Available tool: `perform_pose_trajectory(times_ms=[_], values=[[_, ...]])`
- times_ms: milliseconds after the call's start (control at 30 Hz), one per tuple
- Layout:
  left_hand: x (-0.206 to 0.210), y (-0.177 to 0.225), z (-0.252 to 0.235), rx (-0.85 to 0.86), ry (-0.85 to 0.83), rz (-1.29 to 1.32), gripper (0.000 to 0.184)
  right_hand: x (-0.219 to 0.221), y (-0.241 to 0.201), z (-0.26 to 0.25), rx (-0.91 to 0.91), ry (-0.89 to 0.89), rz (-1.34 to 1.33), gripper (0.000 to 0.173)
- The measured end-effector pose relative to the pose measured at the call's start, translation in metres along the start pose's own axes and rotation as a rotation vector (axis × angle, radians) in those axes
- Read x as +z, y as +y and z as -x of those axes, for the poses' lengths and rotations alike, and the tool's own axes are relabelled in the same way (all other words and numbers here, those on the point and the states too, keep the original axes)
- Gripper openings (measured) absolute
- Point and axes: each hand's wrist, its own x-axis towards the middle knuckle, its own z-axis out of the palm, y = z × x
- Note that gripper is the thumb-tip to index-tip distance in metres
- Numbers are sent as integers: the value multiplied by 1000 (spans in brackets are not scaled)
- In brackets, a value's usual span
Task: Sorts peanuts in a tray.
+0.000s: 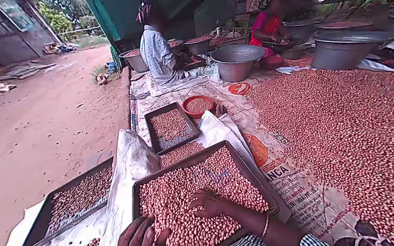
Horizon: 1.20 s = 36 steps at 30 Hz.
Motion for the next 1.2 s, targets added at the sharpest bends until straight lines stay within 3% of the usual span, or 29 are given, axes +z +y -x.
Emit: perform_pose_trajectory(times_ms=[33,67,100,133,200,267,333,433,533,633,700,767,833,900,967,1067,1200], values=[[11,-29,17,-232,-33,-90,55,-1,1,0,-5,14,12,30],[12,-49,34,-540,-198,-80,69,-1,2,2,-5,29,16,29],[10,-63,52,-796,-371,-40,78,-2,1,4,11,13,0,30],[10,-69,68,-946,-490,19,80,-4,0,7,20,-13,-22,31],[7,-68,86,-1063,-562,147,68,-11,3,12,-34,-45,-29,33],[6,-65,92,-1154,-486,288,53,-19,7,27,-190,-10,-19,32],[13,-64,95,-1197,-380,444,43,-24,10,48,-421,69,-7,27],[19,-66,102,-1200,-242,620,44,-8,13,63,-607,-91,-139,27],[20,-70,107,-1170,-220,645,49,20,5,36,-685,-137,-91,23],[20,-72,110,-1158,-202,652,51,33,-6,-17,-718,-15,105,16],[17,-75,110,-1168,-212,624,52,23,1,-45,-642,115,222,20],[16,-76,113,-1173,-209,607,54,-6,17,-48,-352,114,282,22],[20,-78,114,-1155,-178,613,55,-46,42,-29,-32,104,252,30],[21,-75,115,-1148,-164,627,56,-65,66,11,115,115,223,33],[21,-71,115,-1148,-169,648,55,-60,74,55,43,106,150,36],[22,-73,116,-1121,-185,650,51,-34,41,88,-125,-10,-19,41],[21,-73,115,-1147,-187,634,44,19,3,34,-500,-121,-102,31]])
